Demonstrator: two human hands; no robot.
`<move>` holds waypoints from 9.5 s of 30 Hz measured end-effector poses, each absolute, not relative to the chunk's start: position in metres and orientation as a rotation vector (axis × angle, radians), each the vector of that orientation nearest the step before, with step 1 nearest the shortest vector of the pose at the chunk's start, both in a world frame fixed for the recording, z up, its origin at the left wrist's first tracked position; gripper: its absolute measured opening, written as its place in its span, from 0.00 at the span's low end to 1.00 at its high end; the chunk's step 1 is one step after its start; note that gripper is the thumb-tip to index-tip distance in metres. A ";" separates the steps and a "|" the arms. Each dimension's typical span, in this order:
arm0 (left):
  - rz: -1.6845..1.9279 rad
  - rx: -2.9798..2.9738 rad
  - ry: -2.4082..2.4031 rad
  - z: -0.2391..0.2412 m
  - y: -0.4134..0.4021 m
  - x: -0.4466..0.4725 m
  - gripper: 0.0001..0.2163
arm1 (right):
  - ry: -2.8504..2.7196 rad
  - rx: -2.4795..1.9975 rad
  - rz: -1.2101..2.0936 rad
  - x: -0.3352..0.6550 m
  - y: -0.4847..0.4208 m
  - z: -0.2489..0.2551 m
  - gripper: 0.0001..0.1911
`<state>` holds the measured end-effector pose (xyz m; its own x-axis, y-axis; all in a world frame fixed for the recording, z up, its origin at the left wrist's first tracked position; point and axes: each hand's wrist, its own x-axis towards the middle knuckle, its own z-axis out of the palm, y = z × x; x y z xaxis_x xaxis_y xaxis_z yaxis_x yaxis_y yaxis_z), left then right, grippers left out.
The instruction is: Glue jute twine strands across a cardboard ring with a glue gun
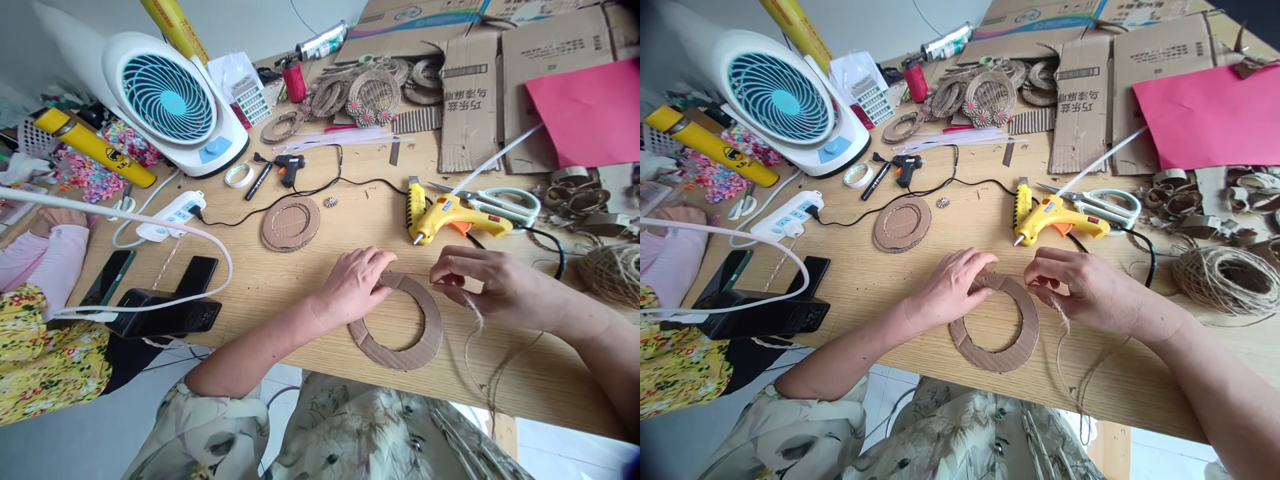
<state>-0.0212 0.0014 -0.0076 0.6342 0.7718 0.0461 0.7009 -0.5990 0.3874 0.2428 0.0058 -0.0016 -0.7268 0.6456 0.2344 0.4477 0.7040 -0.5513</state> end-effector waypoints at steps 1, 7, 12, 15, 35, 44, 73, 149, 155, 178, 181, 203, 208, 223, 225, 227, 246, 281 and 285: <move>0.322 2.507 1.174 -0.010 0.001 -0.020 0.20 | -2.500 -0.864 0.672 0.243 0.005 -0.002 0.03; 0.421 2.420 1.285 -0.020 -0.003 -0.020 0.24 | -2.447 -0.835 0.620 0.249 0.007 0.005 0.07; 0.529 2.510 1.259 -0.016 -0.005 -0.021 0.22 | -2.371 -0.810 0.557 0.239 0.006 0.009 0.09; 0.562 2.586 1.177 -0.011 -0.005 -0.018 0.21 | -2.357 -0.829 0.638 0.227 0.001 0.009 0.09; 0.581 2.844 1.044 -0.005 -0.011 0.006 0.10 | -2.244 -1.574 -0.030 0.267 0.047 -0.026 0.30; 0.248 2.876 1.024 -0.007 -0.010 0.063 0.05 | -2.026 -1.585 0.174 0.270 0.048 -0.014 0.29; 0.545 2.888 1.271 -0.020 -0.042 -0.048 0.06 | -2.287 -1.400 -0.264 0.241 0.020 -0.004 0.27; 0.580 2.824 1.561 -0.025 -0.043 -0.043 0.11 | -2.339 -0.983 -0.886 0.219 0.002 0.015 0.23; 0.554 2.815 1.566 -0.024 -0.044 -0.043 0.11 | -2.322 -0.988 -0.867 0.220 0.002 0.015 0.29; 0.572 2.832 1.574 -0.025 -0.044 -0.042 0.11 | -2.319 -0.972 -0.921 0.221 0.002 0.018 0.23; 0.576 2.833 1.572 -0.025 -0.044 -0.042 0.11 | -2.318 -0.988 -0.907 0.221 0.002 0.017 0.23; 0.635 2.838 1.547 -0.027 -0.043 -0.043 0.10 | -2.335 -0.953 -0.915 0.220 0.000 0.021 0.21; 0.635 2.839 1.548 -0.028 -0.043 -0.043 0.10 | -2.326 -0.948 -0.931 0.221 0.000 0.021 0.23; 0.618 2.840 1.553 -0.028 -0.042 -0.043 0.11 | -2.326 -0.912 -0.905 0.218 0.003 0.020 0.22; 0.615 2.839 1.555 -0.028 -0.043 -0.043 0.11 | -2.328 -0.906 -0.906 0.218 0.003 0.020 0.22; 0.620 2.840 1.552 -0.028 -0.043 -0.043 0.10 | -2.331 -0.914 -0.916 0.219 0.003 0.020 0.23; 0.624 2.832 1.547 -0.026 -0.043 -0.043 0.10 | -2.337 -0.972 -0.903 0.224 0.002 0.021 0.24; 0.582 2.819 1.556 -0.025 -0.044 -0.043 0.11 | -2.375 -0.995 -0.856 0.245 0.003 0.021 0.35; 0.566 2.832 1.558 -0.025 -0.044 -0.044 0.11 | -2.276 -1.149 -0.841 0.253 0.016 0.014 0.27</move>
<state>-0.0436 -0.0438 -0.0253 0.4921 0.7914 0.3626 0.8396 -0.5415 0.0424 0.2526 0.0165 0.0140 -0.5495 0.5504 0.6286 0.8269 0.4661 0.3146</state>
